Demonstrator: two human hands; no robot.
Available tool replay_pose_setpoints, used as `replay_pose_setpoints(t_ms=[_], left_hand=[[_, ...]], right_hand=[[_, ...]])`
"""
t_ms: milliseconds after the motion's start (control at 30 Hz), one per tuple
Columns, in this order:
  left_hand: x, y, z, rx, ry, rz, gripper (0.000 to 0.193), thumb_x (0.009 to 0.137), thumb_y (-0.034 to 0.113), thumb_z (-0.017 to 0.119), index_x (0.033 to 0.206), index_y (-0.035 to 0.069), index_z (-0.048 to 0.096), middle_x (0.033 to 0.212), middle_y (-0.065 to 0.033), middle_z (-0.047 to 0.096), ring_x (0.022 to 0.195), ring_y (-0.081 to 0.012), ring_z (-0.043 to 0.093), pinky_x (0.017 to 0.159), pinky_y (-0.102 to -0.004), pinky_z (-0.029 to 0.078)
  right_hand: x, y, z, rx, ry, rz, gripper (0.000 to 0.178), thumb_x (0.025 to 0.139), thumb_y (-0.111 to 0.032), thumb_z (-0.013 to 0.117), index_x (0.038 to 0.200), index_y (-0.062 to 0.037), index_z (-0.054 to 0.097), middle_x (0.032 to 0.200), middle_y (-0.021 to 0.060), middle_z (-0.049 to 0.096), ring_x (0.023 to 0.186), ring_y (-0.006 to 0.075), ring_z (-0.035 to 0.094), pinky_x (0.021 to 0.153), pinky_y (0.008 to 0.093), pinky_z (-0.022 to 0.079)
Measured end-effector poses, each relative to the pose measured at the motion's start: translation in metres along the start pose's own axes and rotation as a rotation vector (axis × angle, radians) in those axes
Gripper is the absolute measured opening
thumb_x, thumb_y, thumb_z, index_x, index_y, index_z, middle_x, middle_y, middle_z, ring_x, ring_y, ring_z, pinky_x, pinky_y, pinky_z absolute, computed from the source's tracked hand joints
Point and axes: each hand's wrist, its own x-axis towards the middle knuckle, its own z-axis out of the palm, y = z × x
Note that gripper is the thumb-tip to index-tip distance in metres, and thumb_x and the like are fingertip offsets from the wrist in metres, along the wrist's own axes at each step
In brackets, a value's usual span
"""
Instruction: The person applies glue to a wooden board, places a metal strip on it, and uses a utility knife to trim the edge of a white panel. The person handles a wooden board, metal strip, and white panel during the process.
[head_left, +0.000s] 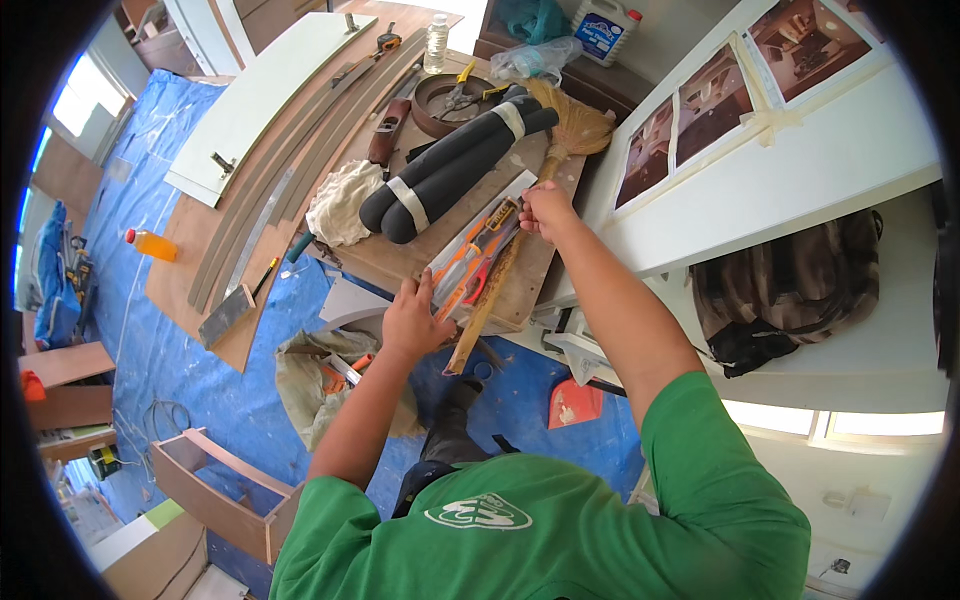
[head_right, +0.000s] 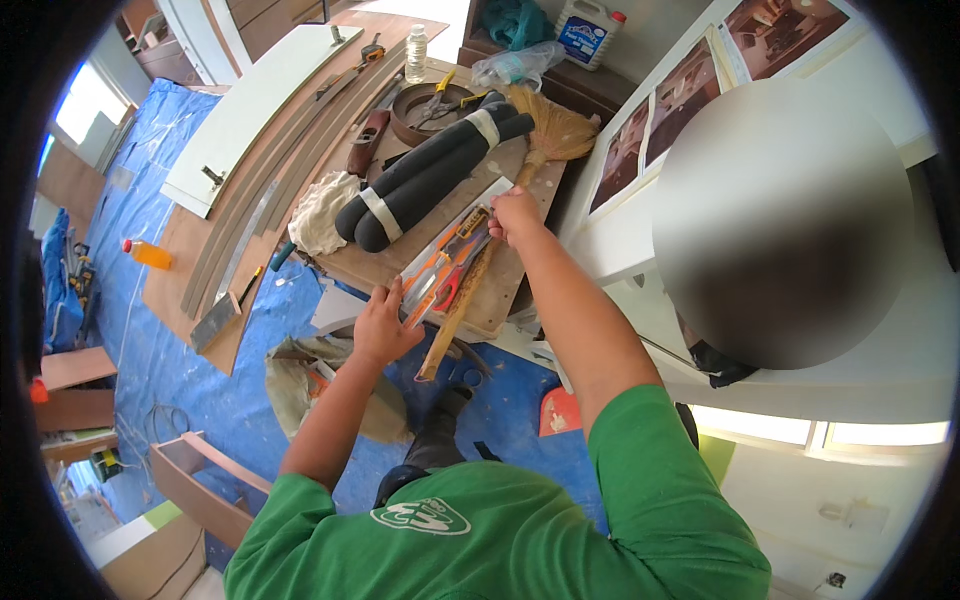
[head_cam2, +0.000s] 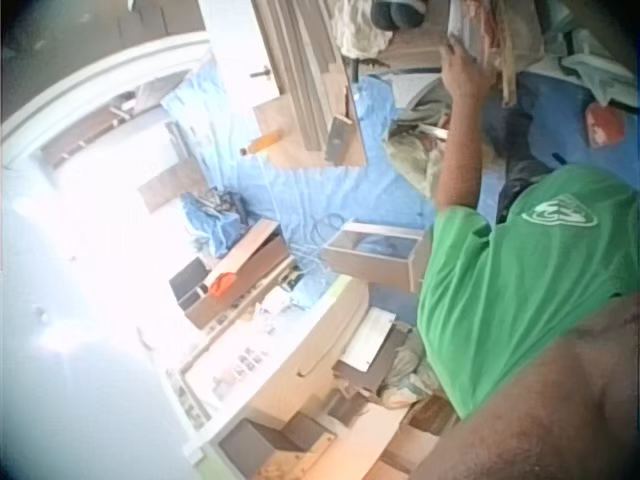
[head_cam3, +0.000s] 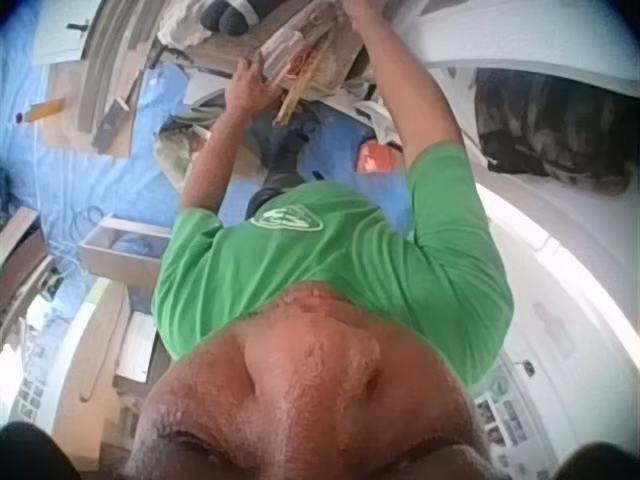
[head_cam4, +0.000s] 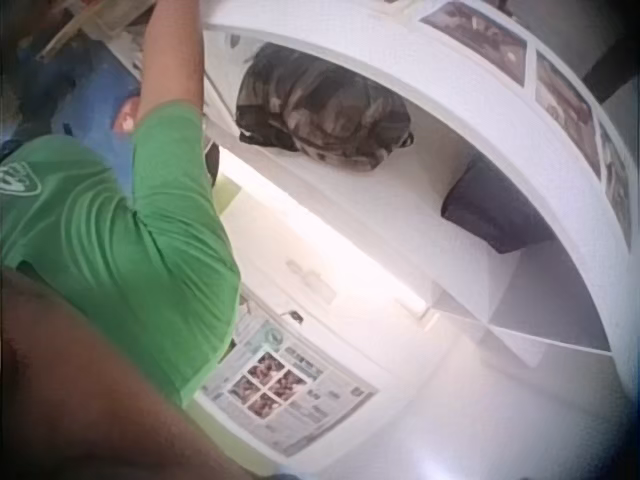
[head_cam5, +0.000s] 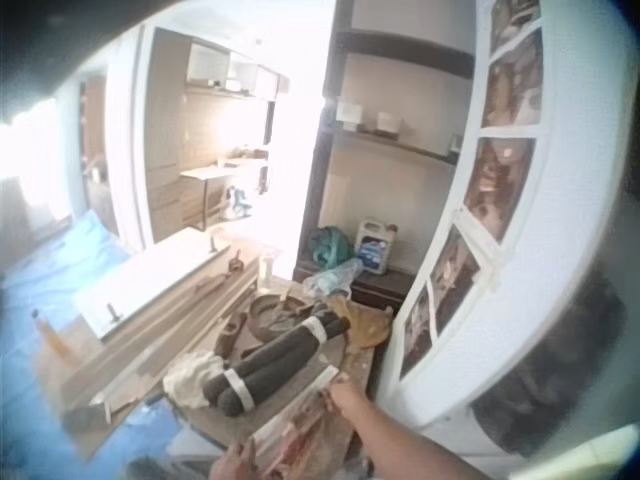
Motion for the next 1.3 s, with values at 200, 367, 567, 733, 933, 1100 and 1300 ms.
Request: replay_pose_setpoints(t_ms=[200, 367, 567, 733, 933, 1100, 1300], left_hand=[[0.003, -0.008, 0.004, 0.008, 0.015, -0.015, 0.101, 0.069, 0.036, 0.08, 0.157, 0.003, 0.044, 0.122, -0.0167, 0.058, 0.109, -0.0376, 0.065, 0.091, -0.0454, 0.056], [0.001, -0.003, 0.005, -0.03, 0.015, -0.016, 0.103, 0.067, 0.034, 0.082, 0.157, 0.003, 0.044, 0.119, -0.0169, 0.058, 0.107, -0.0382, 0.066, 0.089, -0.046, 0.057], [-0.001, -0.005, 0.01, -0.052, 0.036, 0.033, 0.103, 0.067, 0.033, 0.083, 0.157, 0.002, 0.044, 0.116, -0.0168, 0.059, 0.105, -0.0378, 0.066, 0.088, -0.0455, 0.057], [0.0, -0.006, 0.012, -0.084, 0.038, 0.018, 0.101, 0.068, 0.033, 0.082, 0.157, 0.003, 0.044, 0.119, -0.017, 0.06, 0.107, -0.0381, 0.066, 0.089, -0.0458, 0.057], [0.009, 0.001, 0.0, -0.162, 0.001, -0.047, 0.096, 0.069, 0.032, 0.081, 0.155, 0.006, 0.047, 0.122, -0.0176, 0.06, 0.112, -0.0399, 0.065, 0.094, -0.0459, 0.055], [0.009, -0.007, -0.011, -0.309, -0.056, -0.063, 0.093, 0.068, 0.031, 0.081, 0.152, 0.003, 0.05, 0.119, -0.0189, 0.06, 0.111, -0.0392, 0.064, 0.097, -0.0436, 0.053], [0.009, -0.018, -0.022, -0.498, -0.134, -0.018, 0.095, 0.066, 0.029, 0.084, 0.151, 0.002, 0.052, 0.116, -0.0179, 0.06, 0.111, -0.0362, 0.063, 0.099, -0.0405, 0.05]], right_hand=[[0.003, 0.009, 0.009, -0.018, -0.057, 0.076, 0.02, 0.102, -0.029, 0.067, 0.111, -0.0116, 0.063, 0.093, 0.0029, 0.058, 0.082, 0.0185, 0.056, 0.075, 0.0404, 0.057], [0.015, 0.021, 0.011, 0.087, -0.118, 0.109, 0.026, 0.102, -0.035, 0.067, 0.113, -0.0108, 0.065, 0.1, 0.0045, 0.059, 0.084, 0.0209, 0.057, 0.08, 0.0444, 0.056], [0.017, 0.017, 0.005, 0.089, -0.145, 0.168, 0.027, 0.099, -0.038, 0.072, 0.109, -0.0129, 0.067, 0.101, 0.0037, 0.065, 0.087, 0.0206, 0.062, 0.081, 0.0452, 0.055], [0.02, 0.014, 0.008, -0.118, -0.057, -0.027, 0.028, 0.097, -0.04, 0.075, 0.104, -0.0135, 0.067, 0.091, 0.0019, 0.066, 0.081, 0.0182, 0.063, 0.076, 0.0397, 0.054], [0.014, 0.006, -0.006, 0.3, -0.129, -0.075, 0.013, 0.092, -0.023, 0.071, 0.099, -0.0121, 0.068, 0.09, 0.0006, 0.065, 0.079, 0.0107, 0.059, 0.066, 0.0304, 0.051], [0.011, -0.003, -0.022, 0.123, -0.292, -0.167, 0.019, 0.088, -0.01, 0.069, 0.107, -0.0071, 0.069, 0.092, -0.0001, 0.066, 0.082, 0.0115, 0.06, 0.074, 0.0299, 0.051], [0.001, -0.008, -0.018, 0.093, -0.408, -0.418, 0.025, 0.086, -0.004, 0.08, 0.108, -0.0051, 0.068, 0.101, 0.0002, 0.068, 0.094, 0.0109, 0.062, 0.089, 0.0265, 0.048]])
